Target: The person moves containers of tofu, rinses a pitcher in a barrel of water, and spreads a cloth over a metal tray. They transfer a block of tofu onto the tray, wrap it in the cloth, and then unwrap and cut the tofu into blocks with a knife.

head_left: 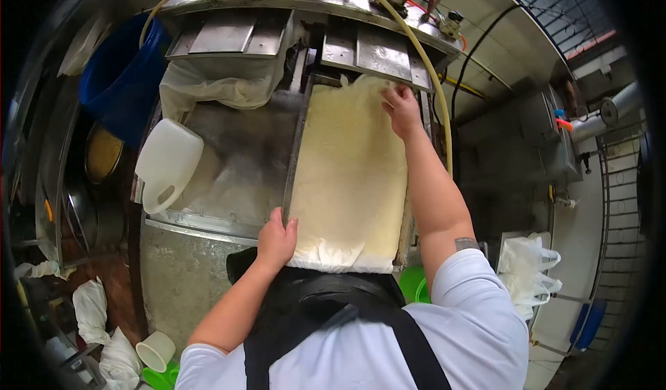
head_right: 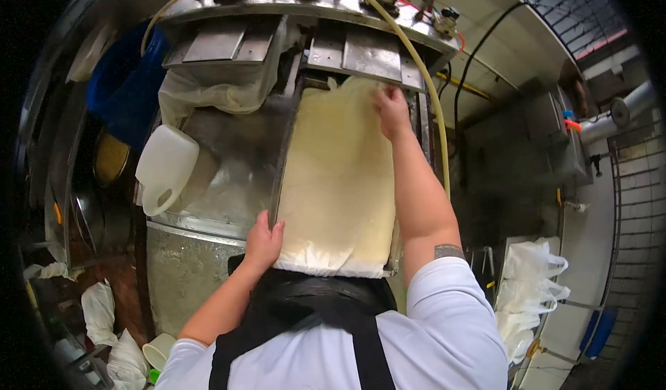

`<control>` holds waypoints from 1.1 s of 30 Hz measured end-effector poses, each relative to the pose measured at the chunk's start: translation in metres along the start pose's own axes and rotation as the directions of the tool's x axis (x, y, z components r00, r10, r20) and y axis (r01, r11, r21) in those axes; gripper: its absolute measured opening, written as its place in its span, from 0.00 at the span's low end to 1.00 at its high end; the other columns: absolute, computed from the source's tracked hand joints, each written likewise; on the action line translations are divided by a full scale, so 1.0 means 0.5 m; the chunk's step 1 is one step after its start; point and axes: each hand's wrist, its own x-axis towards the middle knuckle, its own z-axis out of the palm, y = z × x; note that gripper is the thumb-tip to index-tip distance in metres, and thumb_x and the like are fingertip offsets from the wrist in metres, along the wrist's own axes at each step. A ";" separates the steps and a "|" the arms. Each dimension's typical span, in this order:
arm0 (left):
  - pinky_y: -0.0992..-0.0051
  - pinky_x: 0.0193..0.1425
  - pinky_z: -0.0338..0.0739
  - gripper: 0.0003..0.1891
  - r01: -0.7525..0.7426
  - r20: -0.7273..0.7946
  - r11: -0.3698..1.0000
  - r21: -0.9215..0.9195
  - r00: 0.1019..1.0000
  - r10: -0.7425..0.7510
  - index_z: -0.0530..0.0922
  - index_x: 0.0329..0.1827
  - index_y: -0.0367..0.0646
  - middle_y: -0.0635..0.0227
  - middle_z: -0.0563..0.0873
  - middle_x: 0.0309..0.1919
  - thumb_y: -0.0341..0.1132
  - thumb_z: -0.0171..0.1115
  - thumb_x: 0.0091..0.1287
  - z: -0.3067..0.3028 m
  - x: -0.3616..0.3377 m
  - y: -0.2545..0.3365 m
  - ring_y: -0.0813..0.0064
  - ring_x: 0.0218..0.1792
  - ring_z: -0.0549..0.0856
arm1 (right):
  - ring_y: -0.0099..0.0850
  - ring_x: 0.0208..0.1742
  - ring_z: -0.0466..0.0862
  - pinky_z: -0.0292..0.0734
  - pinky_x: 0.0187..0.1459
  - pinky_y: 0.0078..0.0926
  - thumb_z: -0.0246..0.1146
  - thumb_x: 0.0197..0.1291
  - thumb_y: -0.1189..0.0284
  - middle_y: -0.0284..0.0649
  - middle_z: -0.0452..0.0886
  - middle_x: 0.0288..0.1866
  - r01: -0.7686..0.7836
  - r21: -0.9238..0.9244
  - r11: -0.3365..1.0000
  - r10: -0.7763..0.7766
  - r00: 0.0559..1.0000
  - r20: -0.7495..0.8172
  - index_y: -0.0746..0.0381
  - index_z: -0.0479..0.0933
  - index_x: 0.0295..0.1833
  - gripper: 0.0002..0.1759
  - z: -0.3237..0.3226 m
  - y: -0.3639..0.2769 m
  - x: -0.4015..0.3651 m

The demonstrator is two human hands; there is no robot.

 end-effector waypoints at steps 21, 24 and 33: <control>0.66 0.43 0.81 0.15 -0.070 0.323 0.997 0.032 0.945 0.056 0.80 0.41 0.36 0.60 0.84 0.30 0.42 0.61 0.77 -0.017 -0.050 0.076 0.70 0.35 0.85 | 0.53 0.50 0.86 0.82 0.55 0.48 0.62 0.72 0.67 0.53 0.87 0.47 0.254 -0.755 0.605 0.201 0.868 0.453 0.66 0.86 0.48 0.13 -0.160 0.017 -0.730; 0.60 0.52 0.86 0.06 0.185 0.156 0.777 -0.602 0.981 -0.113 0.79 0.46 0.42 0.65 0.87 0.40 0.34 0.59 0.79 -0.127 -0.099 0.041 0.69 0.42 0.88 | 0.53 0.50 0.85 0.81 0.56 0.49 0.62 0.72 0.63 0.51 0.87 0.46 0.309 -0.812 0.496 0.259 0.839 0.478 0.64 0.86 0.47 0.15 -0.112 0.051 -0.704; 0.69 0.47 0.83 0.06 -0.041 -0.239 0.659 -0.751 0.947 -0.213 0.79 0.41 0.42 0.70 0.85 0.38 0.32 0.57 0.78 -0.360 -0.176 0.010 0.76 0.38 0.84 | 0.54 0.53 0.84 0.79 0.60 0.52 0.61 0.76 0.52 0.51 0.85 0.53 0.621 -0.392 0.679 0.079 0.469 0.879 0.62 0.84 0.55 0.24 0.020 0.080 -0.668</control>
